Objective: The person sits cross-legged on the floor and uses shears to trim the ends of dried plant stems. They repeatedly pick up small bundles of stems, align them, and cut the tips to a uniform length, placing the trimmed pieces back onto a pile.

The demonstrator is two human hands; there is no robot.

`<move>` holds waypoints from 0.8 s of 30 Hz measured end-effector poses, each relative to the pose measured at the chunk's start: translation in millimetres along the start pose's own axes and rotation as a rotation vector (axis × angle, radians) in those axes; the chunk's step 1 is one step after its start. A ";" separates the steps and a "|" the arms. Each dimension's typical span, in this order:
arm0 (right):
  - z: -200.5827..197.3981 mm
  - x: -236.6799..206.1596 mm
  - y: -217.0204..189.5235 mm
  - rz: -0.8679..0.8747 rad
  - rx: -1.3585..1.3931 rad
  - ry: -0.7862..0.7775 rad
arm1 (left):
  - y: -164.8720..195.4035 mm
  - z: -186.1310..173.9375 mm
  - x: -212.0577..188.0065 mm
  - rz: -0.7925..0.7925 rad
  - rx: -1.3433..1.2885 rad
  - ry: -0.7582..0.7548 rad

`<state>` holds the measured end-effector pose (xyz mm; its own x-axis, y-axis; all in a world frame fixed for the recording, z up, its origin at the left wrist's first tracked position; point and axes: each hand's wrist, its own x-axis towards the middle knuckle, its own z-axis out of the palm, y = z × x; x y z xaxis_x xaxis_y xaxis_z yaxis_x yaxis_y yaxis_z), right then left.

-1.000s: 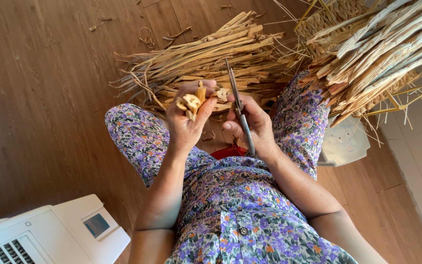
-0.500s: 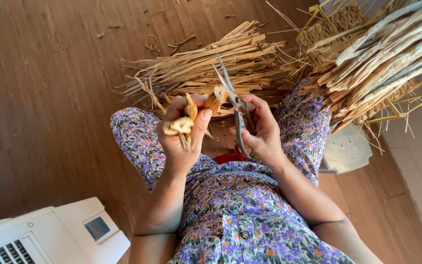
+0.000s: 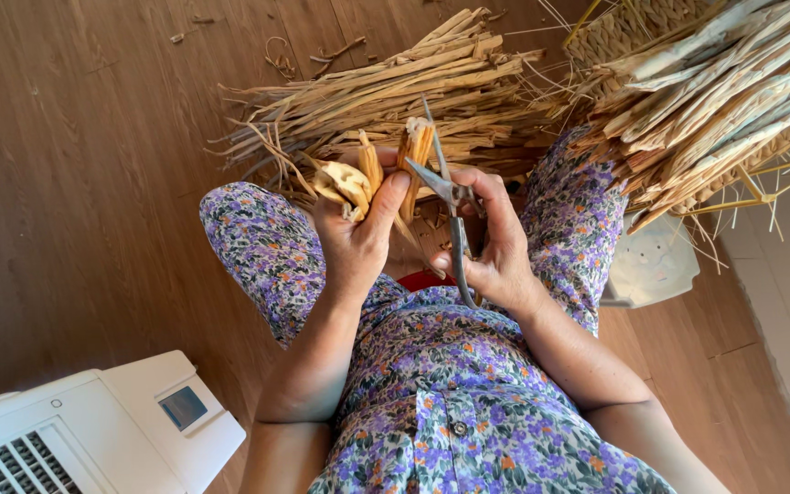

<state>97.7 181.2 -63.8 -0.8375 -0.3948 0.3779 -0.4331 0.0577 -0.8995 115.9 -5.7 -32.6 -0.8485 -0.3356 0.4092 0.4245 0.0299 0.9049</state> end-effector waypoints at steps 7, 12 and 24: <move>-0.8 4.4 -7.2 0.032 -0.024 0.009 | -4.9 8.5 -0.8 -0.052 -0.089 -0.075; -0.2 2.9 -3.6 -0.009 -0.178 0.071 | -3.8 12.8 -3.0 -0.060 -0.053 -0.097; 2.7 -4.1 5.6 -0.112 -0.267 0.134 | -6.6 20.8 -4.4 -0.053 0.049 -0.076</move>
<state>99.6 180.7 -71.0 -0.8084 -0.2892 0.5127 -0.5824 0.2665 -0.7680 110.3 15.2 -38.0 -0.8915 -0.2655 0.3670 0.3644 0.0610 0.9293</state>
